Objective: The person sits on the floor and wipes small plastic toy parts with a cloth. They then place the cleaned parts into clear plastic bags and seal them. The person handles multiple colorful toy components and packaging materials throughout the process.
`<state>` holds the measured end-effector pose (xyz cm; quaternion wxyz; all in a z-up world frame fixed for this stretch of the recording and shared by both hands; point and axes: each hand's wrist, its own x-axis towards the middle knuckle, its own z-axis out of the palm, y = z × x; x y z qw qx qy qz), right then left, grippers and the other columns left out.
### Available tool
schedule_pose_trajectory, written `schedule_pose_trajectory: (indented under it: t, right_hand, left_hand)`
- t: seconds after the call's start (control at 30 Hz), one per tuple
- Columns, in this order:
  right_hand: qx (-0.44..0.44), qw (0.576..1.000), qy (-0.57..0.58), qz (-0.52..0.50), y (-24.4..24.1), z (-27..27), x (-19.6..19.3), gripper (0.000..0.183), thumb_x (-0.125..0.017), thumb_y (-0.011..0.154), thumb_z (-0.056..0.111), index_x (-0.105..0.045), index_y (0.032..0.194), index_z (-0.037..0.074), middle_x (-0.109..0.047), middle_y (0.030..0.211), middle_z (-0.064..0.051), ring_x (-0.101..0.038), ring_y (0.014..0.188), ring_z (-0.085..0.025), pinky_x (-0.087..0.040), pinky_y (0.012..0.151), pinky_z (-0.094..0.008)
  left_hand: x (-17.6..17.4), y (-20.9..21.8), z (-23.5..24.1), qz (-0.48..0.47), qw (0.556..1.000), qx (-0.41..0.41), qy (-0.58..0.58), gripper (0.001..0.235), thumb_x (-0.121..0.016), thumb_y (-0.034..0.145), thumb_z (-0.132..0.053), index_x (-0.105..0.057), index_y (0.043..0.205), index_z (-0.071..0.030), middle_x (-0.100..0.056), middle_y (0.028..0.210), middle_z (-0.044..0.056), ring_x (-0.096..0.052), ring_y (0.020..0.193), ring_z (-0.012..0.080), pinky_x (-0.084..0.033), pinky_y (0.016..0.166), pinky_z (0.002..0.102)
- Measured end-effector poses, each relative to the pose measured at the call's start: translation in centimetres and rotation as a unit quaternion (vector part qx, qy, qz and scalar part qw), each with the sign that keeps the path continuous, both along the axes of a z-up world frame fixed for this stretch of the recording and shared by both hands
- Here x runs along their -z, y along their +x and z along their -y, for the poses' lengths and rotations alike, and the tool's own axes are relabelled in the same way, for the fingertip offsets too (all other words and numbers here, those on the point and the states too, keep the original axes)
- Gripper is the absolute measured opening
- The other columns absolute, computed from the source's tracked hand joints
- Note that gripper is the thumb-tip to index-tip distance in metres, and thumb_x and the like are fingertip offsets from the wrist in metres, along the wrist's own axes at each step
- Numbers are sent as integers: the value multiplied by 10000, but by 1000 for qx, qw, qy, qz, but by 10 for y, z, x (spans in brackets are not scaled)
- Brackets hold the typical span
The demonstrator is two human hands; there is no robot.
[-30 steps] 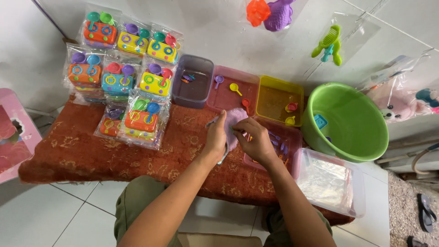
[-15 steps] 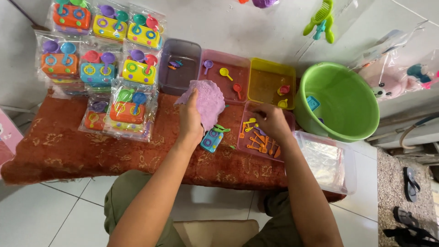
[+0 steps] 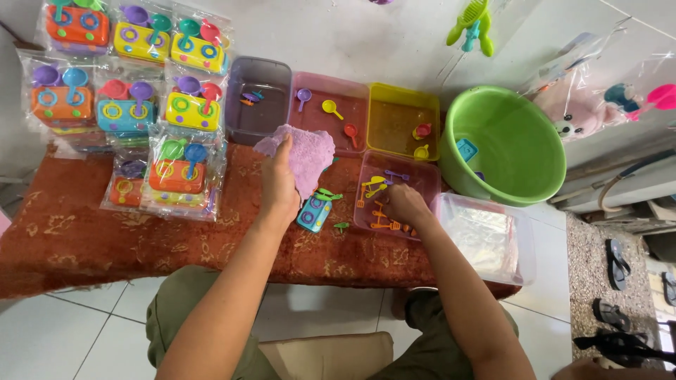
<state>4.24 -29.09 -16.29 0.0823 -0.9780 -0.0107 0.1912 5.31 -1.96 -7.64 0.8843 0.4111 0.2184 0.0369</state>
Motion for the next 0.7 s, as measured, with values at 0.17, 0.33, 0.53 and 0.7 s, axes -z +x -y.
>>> schedule_pose_trajectory:
  t: [0.17, 0.33, 0.53, 0.7]
  right_hand:
    - [-19, 1000, 14, 8, 3, 5, -3, 328, -678, 752, 271, -795, 1031, 144, -780, 1013, -115, -729, 1030, -372, -569, 931, -492]
    - [-15, 993, 100, 60, 7, 22, -20, 316, -718, 718, 277, -745, 957, 73, -766, 920, -156, -725, 972, -399, -570, 868, -529]
    - [-17, 947, 249, 205, 7, 33, -41, 231, -774, 726, 215, -748, 933, 115, -763, 872, -141, -741, 888, -346, -611, 783, -434]
    - [83, 868, 421, 251, -3, 2, -67, 206, -867, 779, 130, -771, 953, 77, -726, 767, -52, -651, 681, -103, -572, 635, -230]
  left_hand:
    - [-20, -6, 1, -1, 1000, 11, -17, 458, -794, 836, -368, -705, 1045, 30, -695, 982, 140, -679, 935, 237, -561, 902, 426]
    - [-37, -16, 3, -4, 999, 25, -43, 426, -769, 864, -358, -720, 1031, 31, -710, 996, 125, -685, 949, 220, -562, 915, 402]
    - [-39, -19, 15, -4, 998, 46, -31, 447, -767, 868, -402, -705, 1053, 0, -698, 1027, 119, -657, 974, 204, -547, 956, 401]
    - [-48, -35, 31, 30, 992, 120, -10, 470, -681, 915, -480, -719, 1051, -32, -700, 1034, 87, -655, 965, 182, -532, 966, 365]
